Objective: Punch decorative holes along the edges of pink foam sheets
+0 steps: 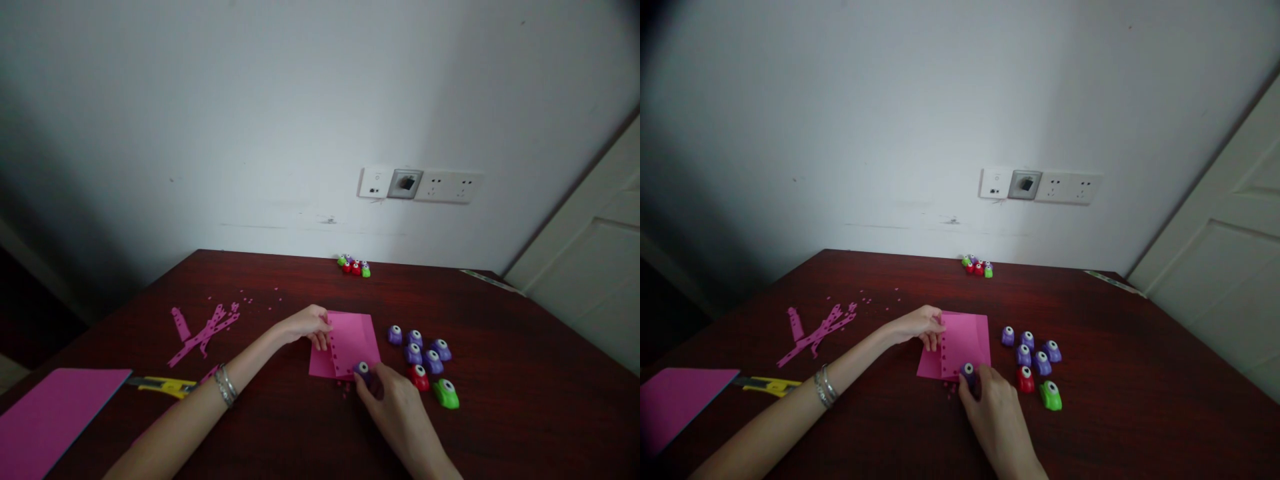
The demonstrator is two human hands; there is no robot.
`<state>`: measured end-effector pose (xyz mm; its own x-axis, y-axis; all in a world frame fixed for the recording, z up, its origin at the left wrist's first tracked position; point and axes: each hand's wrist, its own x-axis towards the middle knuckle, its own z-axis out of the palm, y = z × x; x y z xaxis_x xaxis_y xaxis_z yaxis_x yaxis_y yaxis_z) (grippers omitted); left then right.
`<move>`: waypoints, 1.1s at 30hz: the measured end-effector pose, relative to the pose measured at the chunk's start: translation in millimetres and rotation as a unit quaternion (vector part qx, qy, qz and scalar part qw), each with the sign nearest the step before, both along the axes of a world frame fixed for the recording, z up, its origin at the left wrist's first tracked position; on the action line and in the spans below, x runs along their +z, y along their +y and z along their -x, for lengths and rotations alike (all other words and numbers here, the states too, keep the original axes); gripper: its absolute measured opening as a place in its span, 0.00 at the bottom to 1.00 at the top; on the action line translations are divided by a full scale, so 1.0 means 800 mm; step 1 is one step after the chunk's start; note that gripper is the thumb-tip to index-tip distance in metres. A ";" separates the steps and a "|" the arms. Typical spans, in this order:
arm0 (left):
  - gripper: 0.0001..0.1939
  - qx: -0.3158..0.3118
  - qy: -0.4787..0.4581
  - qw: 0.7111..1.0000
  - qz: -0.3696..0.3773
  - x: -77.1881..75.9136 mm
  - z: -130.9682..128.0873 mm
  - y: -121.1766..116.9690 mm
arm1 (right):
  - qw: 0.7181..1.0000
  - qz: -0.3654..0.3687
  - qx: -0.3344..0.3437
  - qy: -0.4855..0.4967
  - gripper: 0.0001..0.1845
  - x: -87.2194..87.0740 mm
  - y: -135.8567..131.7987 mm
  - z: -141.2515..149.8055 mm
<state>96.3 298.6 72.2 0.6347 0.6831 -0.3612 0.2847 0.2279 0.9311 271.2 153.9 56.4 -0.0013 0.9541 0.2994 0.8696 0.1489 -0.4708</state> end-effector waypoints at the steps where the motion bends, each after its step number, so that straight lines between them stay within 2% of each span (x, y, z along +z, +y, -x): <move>1: 0.09 -0.001 0.002 1.000 -0.002 -0.001 0.000 0.000 | 1.000 -0.005 0.001 -0.008 0.12 -0.001 0.000 0.001; 6: 0.08 -0.019 0.038 0.999 -0.031 -0.003 0.002 0.002 | 0.998 -0.034 -0.001 -0.049 0.10 -0.004 0.002 0.004; 9: 0.08 -0.033 0.113 0.987 -0.113 -0.002 0.004 0.004 | 0.998 -0.032 0.001 -0.054 0.09 -0.004 0.002 0.004; 11: 0.10 -0.001 0.175 0.961 -0.215 0.004 0.005 0.003 | 0.998 -0.023 0.001 -0.055 0.09 -0.003 0.002 0.004; 13: 0.15 0.045 0.211 0.913 -0.345 0.013 0.006 0.000 | 0.998 -0.017 0.000 -0.054 0.09 -0.003 0.001 0.004; 14: 0.18 0.043 0.212 0.887 -0.408 0.018 0.006 -0.002 | 0.999 -0.015 0.000 -0.052 0.09 -0.003 0.001 0.004; 16: 0.22 -0.036 0.194 0.852 -0.485 0.025 0.004 -0.009 | 0.999 -0.012 0.000 -0.048 0.09 -0.003 0.002 0.004; 19: 0.30 -0.216 0.186 0.830 -0.479 0.027 0.001 -0.018 | 0.999 -0.009 -0.003 -0.049 0.10 -0.005 0.003 0.002; 21: 0.36 -0.276 0.203 0.823 -0.453 0.021 -0.002 -0.022 | 0.999 -0.009 -0.003 -0.052 0.11 -0.006 0.004 0.000; 23: 0.39 -0.299 0.212 0.822 -0.436 0.014 -0.004 -0.023 | 0.999 -0.006 -0.002 -0.050 0.12 -0.006 0.003 -0.002; 27: 0.41 -0.303 0.200 0.828 -0.428 0.004 -0.003 -0.020 | 0.999 0.007 -0.003 -0.050 0.11 -0.007 0.002 -0.007; 33: 0.43 -0.323 0.190 0.823 -0.427 0.004 -0.002 -0.016 | 0.999 0.003 0.024 -0.026 0.09 -0.015 0.004 -0.011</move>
